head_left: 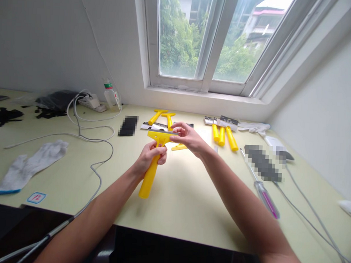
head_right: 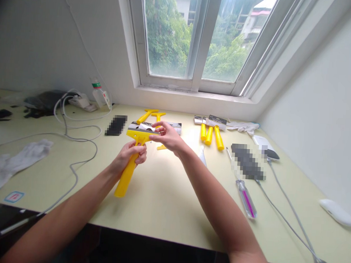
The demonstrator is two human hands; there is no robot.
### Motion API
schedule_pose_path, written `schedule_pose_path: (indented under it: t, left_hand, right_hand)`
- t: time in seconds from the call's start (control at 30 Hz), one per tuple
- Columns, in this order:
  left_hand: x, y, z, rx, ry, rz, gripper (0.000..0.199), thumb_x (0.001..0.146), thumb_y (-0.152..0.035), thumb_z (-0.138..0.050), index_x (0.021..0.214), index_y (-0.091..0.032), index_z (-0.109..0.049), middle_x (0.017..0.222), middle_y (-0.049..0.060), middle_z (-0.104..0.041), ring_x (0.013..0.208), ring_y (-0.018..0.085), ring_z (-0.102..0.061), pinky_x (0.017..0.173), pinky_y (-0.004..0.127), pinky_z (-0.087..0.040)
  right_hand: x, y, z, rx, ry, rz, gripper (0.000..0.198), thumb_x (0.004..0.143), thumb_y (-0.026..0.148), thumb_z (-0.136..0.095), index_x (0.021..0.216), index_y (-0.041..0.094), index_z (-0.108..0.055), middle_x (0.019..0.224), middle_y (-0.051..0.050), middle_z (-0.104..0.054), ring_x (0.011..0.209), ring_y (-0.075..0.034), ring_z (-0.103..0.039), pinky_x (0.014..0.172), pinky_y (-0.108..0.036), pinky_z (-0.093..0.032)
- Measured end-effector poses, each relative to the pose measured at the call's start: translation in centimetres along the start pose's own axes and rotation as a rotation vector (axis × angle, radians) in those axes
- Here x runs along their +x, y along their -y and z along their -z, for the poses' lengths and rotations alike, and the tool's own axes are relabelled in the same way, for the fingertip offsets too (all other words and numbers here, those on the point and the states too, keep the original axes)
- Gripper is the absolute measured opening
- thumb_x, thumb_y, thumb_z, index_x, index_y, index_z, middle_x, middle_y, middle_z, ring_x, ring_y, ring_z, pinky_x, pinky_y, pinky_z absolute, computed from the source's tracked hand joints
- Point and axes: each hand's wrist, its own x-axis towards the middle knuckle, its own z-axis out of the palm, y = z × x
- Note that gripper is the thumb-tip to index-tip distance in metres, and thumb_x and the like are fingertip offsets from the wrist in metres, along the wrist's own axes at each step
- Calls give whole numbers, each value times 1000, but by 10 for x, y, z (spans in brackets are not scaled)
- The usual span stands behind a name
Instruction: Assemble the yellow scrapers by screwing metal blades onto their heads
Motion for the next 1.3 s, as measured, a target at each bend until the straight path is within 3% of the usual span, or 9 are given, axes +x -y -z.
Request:
schedule_pose_path:
  t: [0.23, 0.37, 0.53, 0.7, 0.83, 1.0, 1.13, 1.2, 1.3]
  left_hand:
    - [4, 3, 4, -83, 13, 25, 23, 85, -28, -62, 73, -15, -49, 66, -4, -43, 49, 5, -41, 54, 24, -36]
    - [4, -2, 9, -98, 41, 40, 14, 84, -24, -64, 86, -12, -58, 75, 0, -49, 56, 6, -43, 56, 23, -40]
    - [3, -6, 14, -152, 57, 90, 21, 82, -21, -68, 101, -13, -63, 89, 3, -50, 60, 5, -43, 48, 17, -37]
    - [3, -3, 10, -193, 30, 97, 26, 80, -19, -70, 104, -14, -63, 95, 4, -51, 59, 4, -42, 42, 13, -32]
    - [5, 1, 7, -207, -36, 108, 21, 79, -18, -70, 99, -13, -63, 94, 3, -50, 59, 4, -43, 43, 12, -33]
    - [7, 6, 6, -245, -123, 140, 16, 77, -15, -69, 89, -10, -61, 89, 4, -51, 57, 4, -44, 41, 12, -32]
    - [8, 7, 3, -272, -199, 159, 11, 77, -12, -65, 86, -9, -60, 88, 4, -52, 55, 4, -45, 40, 13, -33]
    - [9, 7, 2, -284, -221, 169, 9, 77, -11, -63, 85, -9, -59, 87, 4, -52, 54, 4, -44, 40, 14, -33]
    - [9, 8, 1, -282, -216, 169, 7, 79, -11, -62, 84, -9, -59, 84, 4, -51, 53, 4, -44, 40, 14, -33]
  right_hand:
    - [1, -7, -9, 2, 19, 34, 40, 70, 28, -74, 105, 23, -54, 80, 4, -51, 70, -11, -53, 62, -24, -44]
    - [-1, -4, -12, 59, 31, 64, 39, 70, 26, -74, 103, 23, -54, 77, 5, -52, 69, -12, -56, 62, -24, -46]
    - [-5, 1, -15, 126, 82, 114, 37, 72, 25, -73, 103, 23, -54, 80, 3, -57, 71, -13, -60, 67, -26, -50]
    - [2, -12, -17, 80, 29, 158, 35, 74, 30, -71, 103, 21, -54, 85, 0, -60, 73, -14, -61, 69, -28, -52]
    - [-7, -16, -12, -105, -124, 172, 42, 78, 35, -67, 115, 22, -50, 105, -6, -58, 81, -15, -61, 72, -32, -54]
    - [-105, -14, 35, -808, -277, 0, 47, 88, 46, -54, 130, 25, -49, 126, -12, -56, 101, -25, -62, 90, -44, -51]
    - [-211, -38, 92, -1381, -744, -459, 68, 88, 56, -44, 138, 11, -44, 119, -21, -60, 112, -40, -57, 95, -57, -45]
    - [-247, -54, 112, -1464, -742, -679, 74, 86, 60, -41, 137, 7, -46, 117, -24, -60, 112, -44, -56, 93, -58, -45]
    - [-270, -73, 122, -1386, -672, -749, 61, 88, 57, -37, 123, 13, -59, 109, -20, -63, 104, -39, -62, 92, -52, -48]
